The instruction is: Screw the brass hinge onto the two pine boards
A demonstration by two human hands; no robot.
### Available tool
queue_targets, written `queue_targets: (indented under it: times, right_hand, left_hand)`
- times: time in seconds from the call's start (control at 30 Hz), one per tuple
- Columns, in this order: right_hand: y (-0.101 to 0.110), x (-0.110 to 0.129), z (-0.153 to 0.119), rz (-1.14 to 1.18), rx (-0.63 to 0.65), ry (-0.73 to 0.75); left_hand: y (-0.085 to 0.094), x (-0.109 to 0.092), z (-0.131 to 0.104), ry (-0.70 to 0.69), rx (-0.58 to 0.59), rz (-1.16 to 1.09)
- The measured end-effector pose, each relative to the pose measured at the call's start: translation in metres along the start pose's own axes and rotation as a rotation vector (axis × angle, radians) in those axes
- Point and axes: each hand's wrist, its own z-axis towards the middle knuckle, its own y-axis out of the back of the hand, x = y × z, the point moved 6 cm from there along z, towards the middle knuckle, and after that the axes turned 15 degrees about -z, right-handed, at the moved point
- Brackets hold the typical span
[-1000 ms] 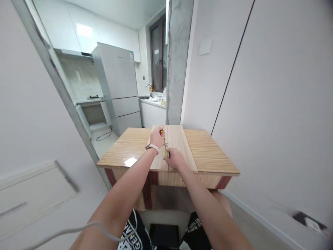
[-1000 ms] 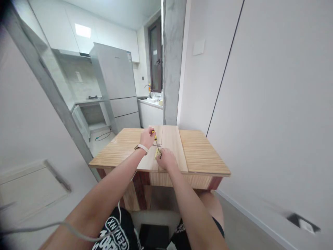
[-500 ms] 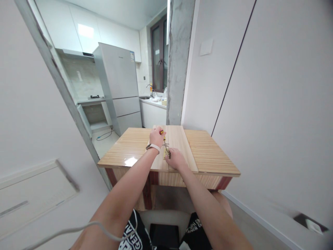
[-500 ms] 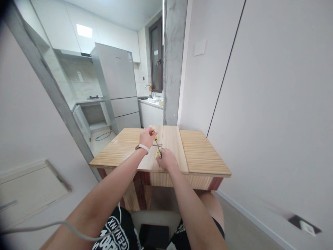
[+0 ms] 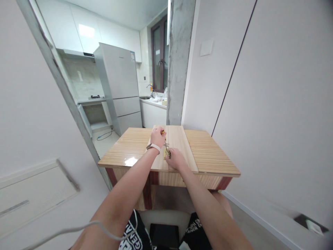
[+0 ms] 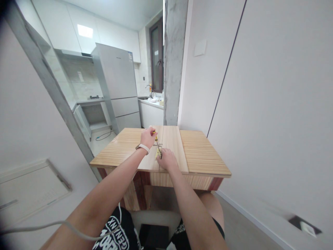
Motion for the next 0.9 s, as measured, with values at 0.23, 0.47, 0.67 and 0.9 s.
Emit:
queue_targets:
  times: [0.23,0.47,0.67,0.9]
  right_hand:
    - [0.0024,0.001,0.0001,-0.005,0.015,-0.011]
    - [0.0036,0.0012,-0.001,-0.011,0.013,-0.016]
    - [0.0043,0.0015,-0.0013,-0.011,0.004,-0.011]
    - [0.0058,0.0023,-0.0011,-0.009,0.031,-0.016]
  left_hand:
    - [-0.0053,-0.0021,-0.0005,-0.036,0.016,-0.027]
    - [-0.0016,-0.0039,-0.0017,-0.027,0.021,-0.048]
    - [0.0031,-0.0023,-0.0019,0.003,0.008,-0.046]
    - [0.0035,0.0014,-0.0012,0.022,-0.019,-0.001]
